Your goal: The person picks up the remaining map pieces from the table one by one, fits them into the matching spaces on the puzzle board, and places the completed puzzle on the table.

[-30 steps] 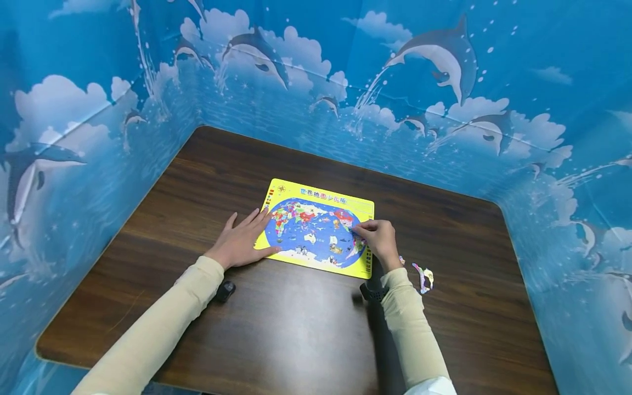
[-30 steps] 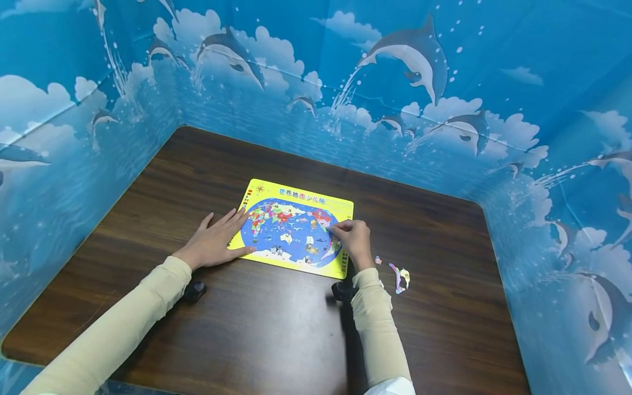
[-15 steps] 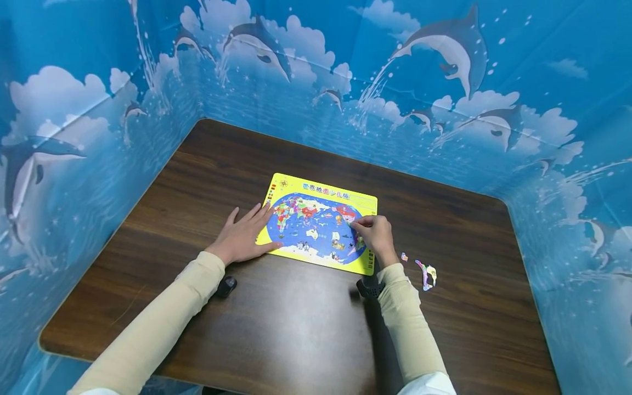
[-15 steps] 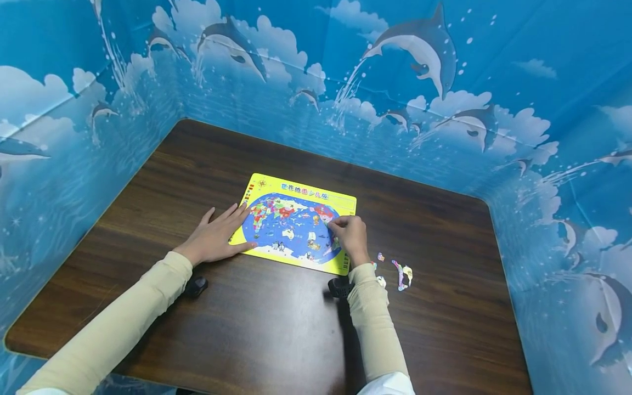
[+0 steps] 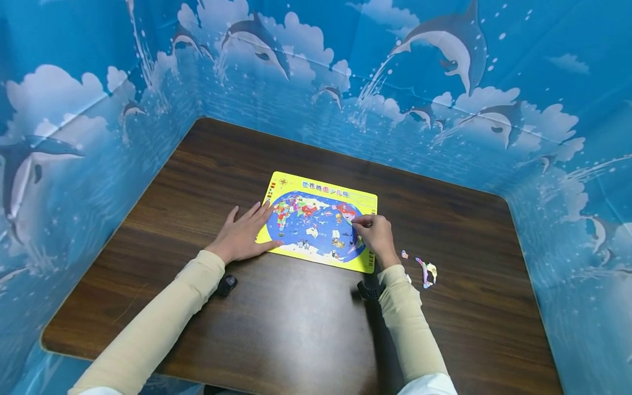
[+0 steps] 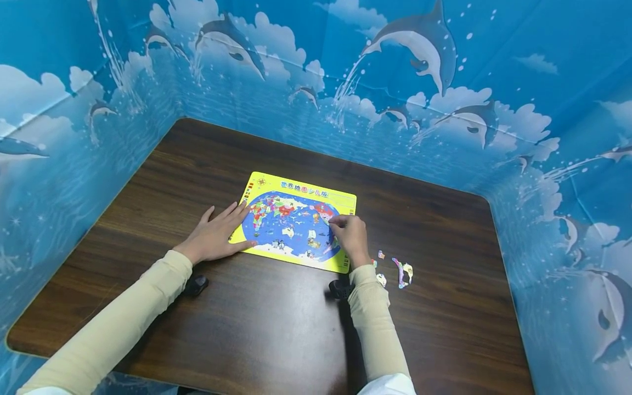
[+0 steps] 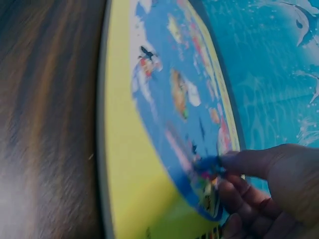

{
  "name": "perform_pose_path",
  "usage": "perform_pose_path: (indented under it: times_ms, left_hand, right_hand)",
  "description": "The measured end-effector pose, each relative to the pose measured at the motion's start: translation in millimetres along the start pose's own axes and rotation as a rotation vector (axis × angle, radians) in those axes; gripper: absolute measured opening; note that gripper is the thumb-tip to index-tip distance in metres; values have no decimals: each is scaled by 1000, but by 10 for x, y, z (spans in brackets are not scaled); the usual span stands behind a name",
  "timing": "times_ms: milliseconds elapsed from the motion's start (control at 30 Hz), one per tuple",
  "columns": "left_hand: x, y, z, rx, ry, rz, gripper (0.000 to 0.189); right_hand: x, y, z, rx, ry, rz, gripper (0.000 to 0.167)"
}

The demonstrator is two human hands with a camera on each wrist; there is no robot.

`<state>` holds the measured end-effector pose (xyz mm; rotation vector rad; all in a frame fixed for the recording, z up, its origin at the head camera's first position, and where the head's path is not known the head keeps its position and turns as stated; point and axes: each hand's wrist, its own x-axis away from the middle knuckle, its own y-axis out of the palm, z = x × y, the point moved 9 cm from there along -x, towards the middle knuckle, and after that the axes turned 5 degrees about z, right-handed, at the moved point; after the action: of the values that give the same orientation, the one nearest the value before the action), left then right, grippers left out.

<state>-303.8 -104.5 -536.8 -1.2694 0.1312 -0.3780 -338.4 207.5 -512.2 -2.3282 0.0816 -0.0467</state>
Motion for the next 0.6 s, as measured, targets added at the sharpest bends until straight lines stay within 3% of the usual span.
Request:
perform_pose_path:
  times_ms: [200,600]
  left_hand:
    - [-2,-13,4,-1,-1,-1,98]
    - [5,-5,13,6,3,-4,98]
  right_hand:
    - [3,15,-73,90,-116,-4,19]
    - [-3,30,-100,128,-117,48,21]
